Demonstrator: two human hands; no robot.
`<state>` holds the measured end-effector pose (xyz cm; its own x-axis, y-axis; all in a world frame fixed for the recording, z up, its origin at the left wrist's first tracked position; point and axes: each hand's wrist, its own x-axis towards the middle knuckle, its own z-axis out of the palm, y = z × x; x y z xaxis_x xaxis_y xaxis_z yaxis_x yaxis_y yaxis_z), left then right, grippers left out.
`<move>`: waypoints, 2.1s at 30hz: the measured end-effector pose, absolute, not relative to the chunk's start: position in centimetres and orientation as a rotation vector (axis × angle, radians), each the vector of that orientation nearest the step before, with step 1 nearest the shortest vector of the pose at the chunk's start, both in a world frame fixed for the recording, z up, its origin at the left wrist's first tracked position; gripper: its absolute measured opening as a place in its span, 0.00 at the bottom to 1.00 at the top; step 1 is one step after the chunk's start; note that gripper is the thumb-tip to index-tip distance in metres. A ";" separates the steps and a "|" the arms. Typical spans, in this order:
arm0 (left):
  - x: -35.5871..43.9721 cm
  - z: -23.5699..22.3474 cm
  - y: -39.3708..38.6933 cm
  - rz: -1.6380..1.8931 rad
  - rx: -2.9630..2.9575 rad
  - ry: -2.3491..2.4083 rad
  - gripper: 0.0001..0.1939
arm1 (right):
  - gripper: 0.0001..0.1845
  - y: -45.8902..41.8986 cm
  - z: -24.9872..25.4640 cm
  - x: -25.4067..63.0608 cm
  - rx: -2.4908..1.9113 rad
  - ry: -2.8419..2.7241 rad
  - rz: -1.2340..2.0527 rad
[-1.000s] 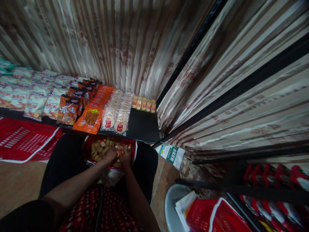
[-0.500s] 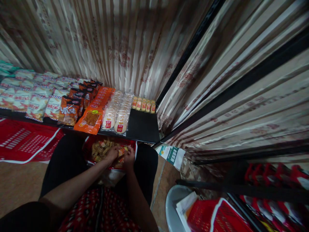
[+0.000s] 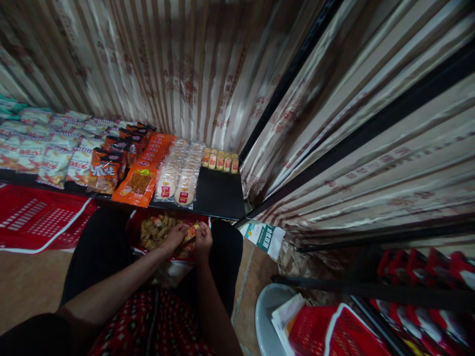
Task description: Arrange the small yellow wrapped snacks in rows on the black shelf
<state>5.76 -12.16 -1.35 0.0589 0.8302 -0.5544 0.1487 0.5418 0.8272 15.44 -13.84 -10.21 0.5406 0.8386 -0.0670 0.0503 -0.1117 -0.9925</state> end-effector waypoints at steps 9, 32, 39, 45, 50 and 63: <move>6.2 0.0 -12.3 0.640 0.889 1.376 0.09 | 0.21 -13.9 -8.2 16.0 -1.475 -0.757 0.762; 7.6 0.4 -11.5 0.698 0.948 1.287 0.11 | 0.21 -13.6 -5.8 18.0 -1.390 -0.748 0.693; 8.4 0.0 -11.2 0.762 0.902 1.178 0.10 | 0.20 -13.1 -5.0 19.0 -1.381 -0.706 0.741; 9.2 1.2 -10.9 0.797 0.860 1.118 0.13 | 0.21 -12.2 -4.1 19.9 -1.381 -0.646 0.781; 9.8 2.6 -10.4 0.808 0.819 1.108 0.17 | 0.21 -11.1 -3.1 20.5 -1.338 -0.606 0.823; 10.9 3.6 -8.7 0.869 0.736 1.148 0.19 | 0.22 -8.5 -1.3 22.6 -1.494 -0.726 0.803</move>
